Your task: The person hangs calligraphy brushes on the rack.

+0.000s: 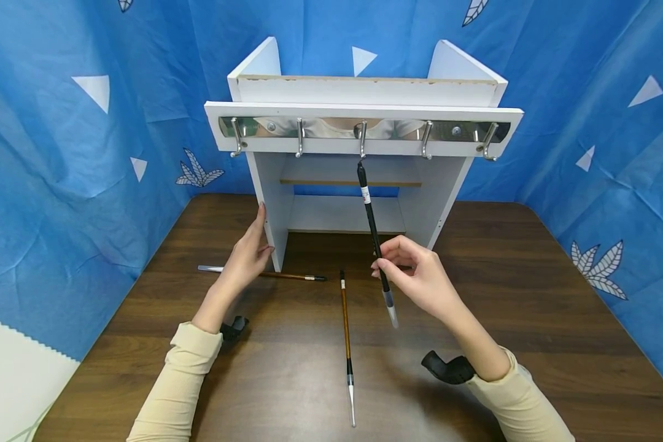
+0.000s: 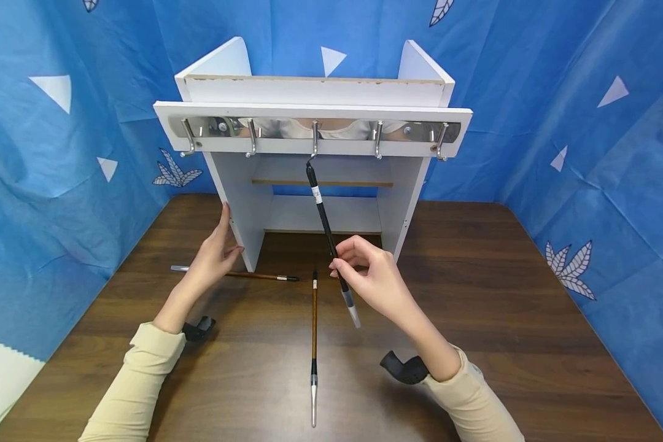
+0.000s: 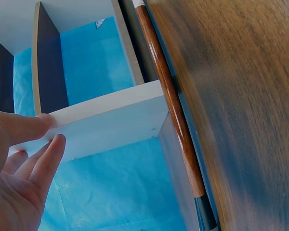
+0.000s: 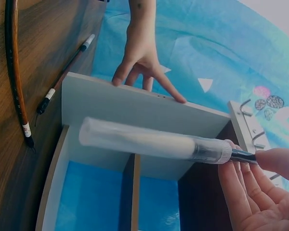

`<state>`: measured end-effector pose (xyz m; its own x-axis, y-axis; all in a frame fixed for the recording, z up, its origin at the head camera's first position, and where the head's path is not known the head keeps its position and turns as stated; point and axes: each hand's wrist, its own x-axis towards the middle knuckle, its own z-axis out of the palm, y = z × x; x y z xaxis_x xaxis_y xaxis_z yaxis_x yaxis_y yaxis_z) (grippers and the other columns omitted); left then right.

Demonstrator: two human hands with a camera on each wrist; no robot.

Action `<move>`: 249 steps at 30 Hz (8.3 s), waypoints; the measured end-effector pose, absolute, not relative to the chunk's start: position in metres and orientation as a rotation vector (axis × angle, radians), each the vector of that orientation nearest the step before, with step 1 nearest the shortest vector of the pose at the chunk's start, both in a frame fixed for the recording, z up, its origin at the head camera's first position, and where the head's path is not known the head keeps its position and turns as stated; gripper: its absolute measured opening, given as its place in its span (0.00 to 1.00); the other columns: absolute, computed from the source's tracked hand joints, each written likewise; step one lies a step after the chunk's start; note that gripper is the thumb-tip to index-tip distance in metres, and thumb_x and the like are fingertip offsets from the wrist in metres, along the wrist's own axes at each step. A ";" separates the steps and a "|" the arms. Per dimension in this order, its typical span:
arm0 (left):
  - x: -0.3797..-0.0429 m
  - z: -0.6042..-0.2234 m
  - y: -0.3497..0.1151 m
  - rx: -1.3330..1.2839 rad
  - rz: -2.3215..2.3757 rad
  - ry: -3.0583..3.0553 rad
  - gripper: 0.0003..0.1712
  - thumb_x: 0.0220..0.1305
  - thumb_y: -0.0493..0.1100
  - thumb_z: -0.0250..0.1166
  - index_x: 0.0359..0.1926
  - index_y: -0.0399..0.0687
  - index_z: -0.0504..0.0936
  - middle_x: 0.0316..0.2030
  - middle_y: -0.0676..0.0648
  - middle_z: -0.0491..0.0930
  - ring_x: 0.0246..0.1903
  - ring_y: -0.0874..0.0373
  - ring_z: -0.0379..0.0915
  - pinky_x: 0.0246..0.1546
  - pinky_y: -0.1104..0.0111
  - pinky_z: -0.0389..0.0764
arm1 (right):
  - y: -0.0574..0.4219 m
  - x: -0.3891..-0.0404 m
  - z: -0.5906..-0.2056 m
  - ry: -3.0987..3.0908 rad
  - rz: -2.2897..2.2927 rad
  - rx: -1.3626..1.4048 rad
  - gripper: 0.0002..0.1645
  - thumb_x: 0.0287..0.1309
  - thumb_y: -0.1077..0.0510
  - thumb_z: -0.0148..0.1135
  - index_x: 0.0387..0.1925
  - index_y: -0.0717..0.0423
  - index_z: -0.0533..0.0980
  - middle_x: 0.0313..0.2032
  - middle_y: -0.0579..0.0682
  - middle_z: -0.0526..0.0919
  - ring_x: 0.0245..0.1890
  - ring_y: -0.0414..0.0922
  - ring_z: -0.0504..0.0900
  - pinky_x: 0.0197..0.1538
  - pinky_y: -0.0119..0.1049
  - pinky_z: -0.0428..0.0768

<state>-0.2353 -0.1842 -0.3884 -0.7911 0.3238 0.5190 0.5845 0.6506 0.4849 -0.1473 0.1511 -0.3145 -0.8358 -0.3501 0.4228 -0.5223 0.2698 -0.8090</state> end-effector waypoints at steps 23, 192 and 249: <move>-0.235 -0.389 -0.184 -0.717 -0.934 -2.485 0.61 0.53 0.21 0.62 0.74 0.53 0.32 0.70 0.37 0.46 0.52 0.40 0.68 0.40 0.55 0.79 | 0.152 -0.149 -0.317 -2.373 1.914 0.894 0.08 0.64 0.68 0.53 0.45 0.66 0.71 0.37 0.61 0.81 0.37 0.49 0.83 0.40 0.41 0.81; -0.233 -0.390 -0.183 -0.713 -0.946 -2.487 0.61 0.53 0.20 0.62 0.74 0.54 0.32 0.70 0.38 0.45 0.50 0.40 0.70 0.39 0.55 0.79 | 0.144 -0.185 -0.407 -2.889 1.169 0.732 0.08 0.62 0.61 0.57 0.39 0.64 0.77 0.24 0.50 0.79 0.18 0.41 0.75 0.21 0.32 0.74; -0.234 -0.389 -0.184 -0.707 -0.953 -2.502 0.60 0.55 0.22 0.61 0.73 0.55 0.32 0.71 0.39 0.44 0.55 0.40 0.66 0.41 0.56 0.79 | 0.105 -0.197 -0.418 -3.293 0.629 0.658 0.23 0.62 0.60 0.58 0.48 0.75 0.63 0.13 0.55 0.72 0.05 0.41 0.73 0.12 0.31 0.74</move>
